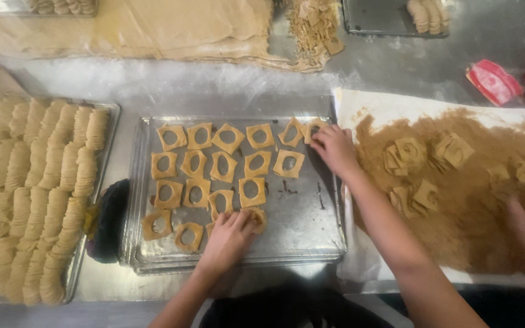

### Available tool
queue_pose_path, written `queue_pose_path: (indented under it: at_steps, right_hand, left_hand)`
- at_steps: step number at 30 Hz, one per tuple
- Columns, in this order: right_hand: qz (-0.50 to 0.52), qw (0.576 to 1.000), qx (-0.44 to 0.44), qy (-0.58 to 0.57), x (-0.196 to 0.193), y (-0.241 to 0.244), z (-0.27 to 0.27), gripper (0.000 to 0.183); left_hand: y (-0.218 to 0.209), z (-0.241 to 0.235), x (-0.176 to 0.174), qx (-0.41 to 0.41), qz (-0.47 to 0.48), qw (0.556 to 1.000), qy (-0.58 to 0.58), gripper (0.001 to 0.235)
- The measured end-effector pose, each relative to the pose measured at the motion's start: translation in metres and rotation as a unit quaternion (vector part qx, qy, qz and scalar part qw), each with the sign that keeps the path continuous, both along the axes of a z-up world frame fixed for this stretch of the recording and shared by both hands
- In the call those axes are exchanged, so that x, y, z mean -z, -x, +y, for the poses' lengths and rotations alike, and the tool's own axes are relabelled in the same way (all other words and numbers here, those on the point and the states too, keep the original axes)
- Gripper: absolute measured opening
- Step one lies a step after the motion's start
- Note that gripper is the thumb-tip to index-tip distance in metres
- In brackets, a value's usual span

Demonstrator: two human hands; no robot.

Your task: The person arranges square-shaped dough pieces with holes onto a metal tray. They then coat the dough pieces in a brown powder on a white cloth and place them back onto the tray. The person carries the filled tray down a set of stairs and returns to the workstation to continue the process.

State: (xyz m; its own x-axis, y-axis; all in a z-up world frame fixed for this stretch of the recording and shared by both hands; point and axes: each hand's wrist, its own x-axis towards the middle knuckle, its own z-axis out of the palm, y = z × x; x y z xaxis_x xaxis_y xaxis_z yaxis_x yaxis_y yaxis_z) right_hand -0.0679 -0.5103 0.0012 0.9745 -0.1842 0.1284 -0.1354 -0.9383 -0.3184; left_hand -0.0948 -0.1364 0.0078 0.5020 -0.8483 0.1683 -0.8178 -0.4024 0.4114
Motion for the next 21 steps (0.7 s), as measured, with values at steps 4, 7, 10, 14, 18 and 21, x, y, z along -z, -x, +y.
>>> queue_pose_path:
  at_steps: [4, 7, 10, 14, 18, 21]
  right_hand:
    - [0.021, 0.980, 0.067, -0.187, -0.019, 0.006, -0.001, 0.015]
    - [0.049, 0.957, 0.099, -0.268, -0.031, 0.044, 0.024, 0.014]
    - [-0.051, 0.985, -0.120, -0.116, -0.004, 0.063, 0.086, 0.019]
    - [-0.032, 0.979, -0.170, -0.110, 0.006, 0.076, 0.113, 0.024]
    - [0.028, 0.972, -0.128, -0.194, -0.008, 0.081, 0.108, 0.021]
    - [0.063, 0.950, -0.173, -0.254, -0.017, 0.093, 0.133, 0.021]
  left_hand:
    - [0.000, -0.003, -0.006, 0.007, -0.020, 1.000, -0.011, 0.025]
    - [0.001, -0.005, -0.008, 0.009, -0.024, 0.999, 0.035, 0.022]
    - [0.003, -0.002, -0.010, 0.011, 0.022, 1.000, 0.011, 0.016]
    - [0.006, 0.007, -0.016, 0.002, 0.059, 0.995, 0.074, 0.017]
    - [0.004, 0.009, -0.017, -0.060, 0.181, 0.981, 0.023, 0.017]
    - [0.005, 0.009, -0.022, -0.050, 0.158, 0.986, 0.029, 0.015]
